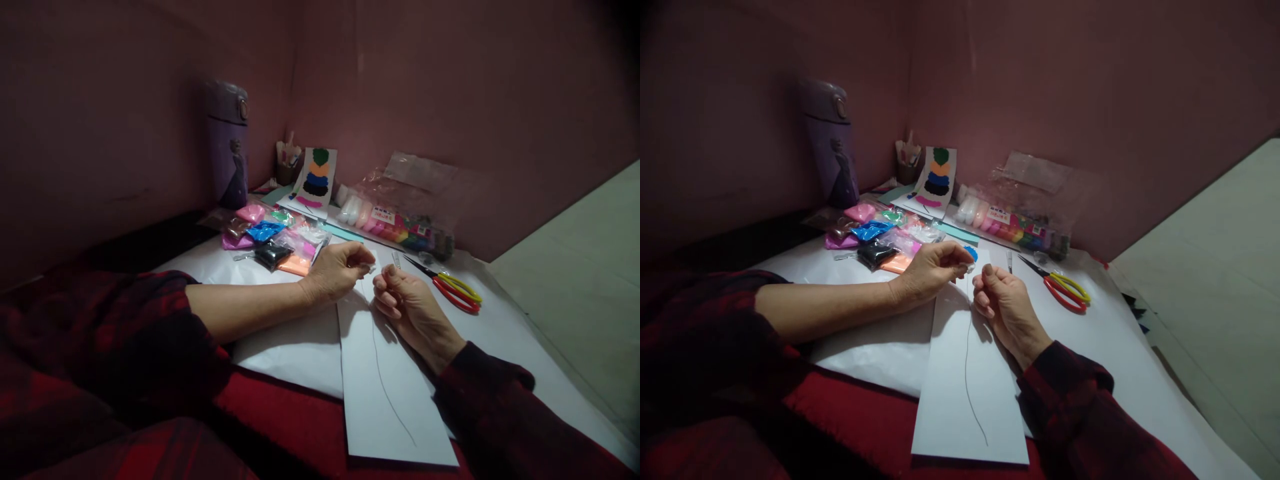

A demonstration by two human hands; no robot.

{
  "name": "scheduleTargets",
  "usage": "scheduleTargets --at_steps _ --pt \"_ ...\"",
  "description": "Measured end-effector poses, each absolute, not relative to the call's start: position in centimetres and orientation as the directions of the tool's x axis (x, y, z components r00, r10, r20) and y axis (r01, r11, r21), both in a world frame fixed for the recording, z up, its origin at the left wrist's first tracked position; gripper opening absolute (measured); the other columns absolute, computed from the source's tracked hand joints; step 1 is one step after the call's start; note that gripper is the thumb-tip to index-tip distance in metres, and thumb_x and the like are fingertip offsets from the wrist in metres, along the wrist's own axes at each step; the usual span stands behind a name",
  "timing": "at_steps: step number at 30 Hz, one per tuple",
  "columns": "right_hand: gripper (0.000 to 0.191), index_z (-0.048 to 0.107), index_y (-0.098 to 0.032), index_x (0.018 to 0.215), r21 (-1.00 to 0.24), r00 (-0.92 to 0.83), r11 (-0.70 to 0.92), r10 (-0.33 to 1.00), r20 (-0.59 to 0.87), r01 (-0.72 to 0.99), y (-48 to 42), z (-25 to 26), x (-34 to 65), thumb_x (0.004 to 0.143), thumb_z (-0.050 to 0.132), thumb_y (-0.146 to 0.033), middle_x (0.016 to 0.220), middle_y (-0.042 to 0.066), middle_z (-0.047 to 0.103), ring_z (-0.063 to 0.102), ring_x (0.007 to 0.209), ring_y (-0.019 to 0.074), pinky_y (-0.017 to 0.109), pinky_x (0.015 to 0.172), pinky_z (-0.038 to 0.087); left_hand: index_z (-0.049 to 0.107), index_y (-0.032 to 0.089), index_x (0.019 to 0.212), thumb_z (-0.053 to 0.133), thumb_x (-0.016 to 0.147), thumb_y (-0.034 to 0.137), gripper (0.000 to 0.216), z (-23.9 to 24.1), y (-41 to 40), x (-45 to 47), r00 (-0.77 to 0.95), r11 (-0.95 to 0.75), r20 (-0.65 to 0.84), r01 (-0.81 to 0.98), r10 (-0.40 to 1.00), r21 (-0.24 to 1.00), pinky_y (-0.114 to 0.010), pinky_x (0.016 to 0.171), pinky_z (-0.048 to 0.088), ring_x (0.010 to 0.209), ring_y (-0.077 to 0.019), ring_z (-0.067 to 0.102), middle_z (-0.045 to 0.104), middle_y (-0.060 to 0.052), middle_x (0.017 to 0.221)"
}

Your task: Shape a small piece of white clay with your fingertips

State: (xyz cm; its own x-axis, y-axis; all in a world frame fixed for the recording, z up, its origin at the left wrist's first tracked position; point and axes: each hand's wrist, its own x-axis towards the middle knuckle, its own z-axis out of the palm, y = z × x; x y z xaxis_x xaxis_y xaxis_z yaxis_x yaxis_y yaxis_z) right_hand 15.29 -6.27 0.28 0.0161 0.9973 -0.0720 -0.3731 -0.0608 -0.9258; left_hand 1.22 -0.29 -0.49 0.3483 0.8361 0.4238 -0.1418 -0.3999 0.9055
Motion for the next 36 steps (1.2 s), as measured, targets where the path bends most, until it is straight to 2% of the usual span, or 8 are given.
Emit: scheduleTargets --at_steps 11,20,26,36 --pt "0.027 0.062 -0.012 0.073 -0.914 0.001 -0.055 0.998 -0.06 -0.403 -6.19 0.29 15.39 0.066 0.084 -0.026 0.059 -0.003 0.058 0.038 0.037 0.0008 0.011 0.03 0.029 0.065 0.012 0.076 0.063 0.069 0.011 0.007 -0.56 -0.22 1.2 0.364 -0.403 0.416 -0.116 0.833 0.908 -0.021 0.06 0.047 0.063 -0.0081 0.056 0.064 -0.001 0.069" --pt "0.024 0.063 -0.012 0.072 -0.941 0.046 -0.021 0.998 -0.039 -0.339 -6.44 0.49 14.91 0.068 0.082 -0.026 0.06 -0.001 0.061 0.039 0.037 0.0018 0.012 0.03 0.029 0.064 0.012 0.071 0.062 0.069 0.008 0.005 -0.54 -0.38 1.03 0.363 -0.529 0.501 -0.025 0.786 0.849 -0.019 0.06 0.043 0.063 -0.0071 0.053 0.062 0.0 0.067" --pt "0.02 0.062 -0.014 0.075 -0.919 0.078 -0.025 0.995 -0.061 -0.394 -6.49 0.52 15.2 0.07 0.079 -0.024 0.062 -0.002 0.061 0.039 0.038 0.0022 0.012 0.031 0.03 0.062 0.013 0.077 0.061 0.072 0.01 0.005 -0.47 -0.25 1.2 0.286 -0.368 0.392 -0.134 0.875 0.92 -0.018 0.055 0.045 0.057 -0.0056 0.054 0.06 0.001 0.067" --pt "0.018 0.065 -0.013 0.079 -0.931 0.036 -0.024 0.999 -0.04 -0.364 -6.61 0.52 15.12 0.074 0.076 -0.026 0.063 -0.002 0.06 0.04 0.039 0.0021 0.013 0.033 0.031 0.062 0.012 0.077 0.062 0.072 0.009 0.006 -0.33 -0.44 1.28 0.356 -0.326 0.372 -0.184 0.857 0.927 -0.018 0.052 0.046 0.054 -0.0054 0.057 0.061 0.001 0.069"
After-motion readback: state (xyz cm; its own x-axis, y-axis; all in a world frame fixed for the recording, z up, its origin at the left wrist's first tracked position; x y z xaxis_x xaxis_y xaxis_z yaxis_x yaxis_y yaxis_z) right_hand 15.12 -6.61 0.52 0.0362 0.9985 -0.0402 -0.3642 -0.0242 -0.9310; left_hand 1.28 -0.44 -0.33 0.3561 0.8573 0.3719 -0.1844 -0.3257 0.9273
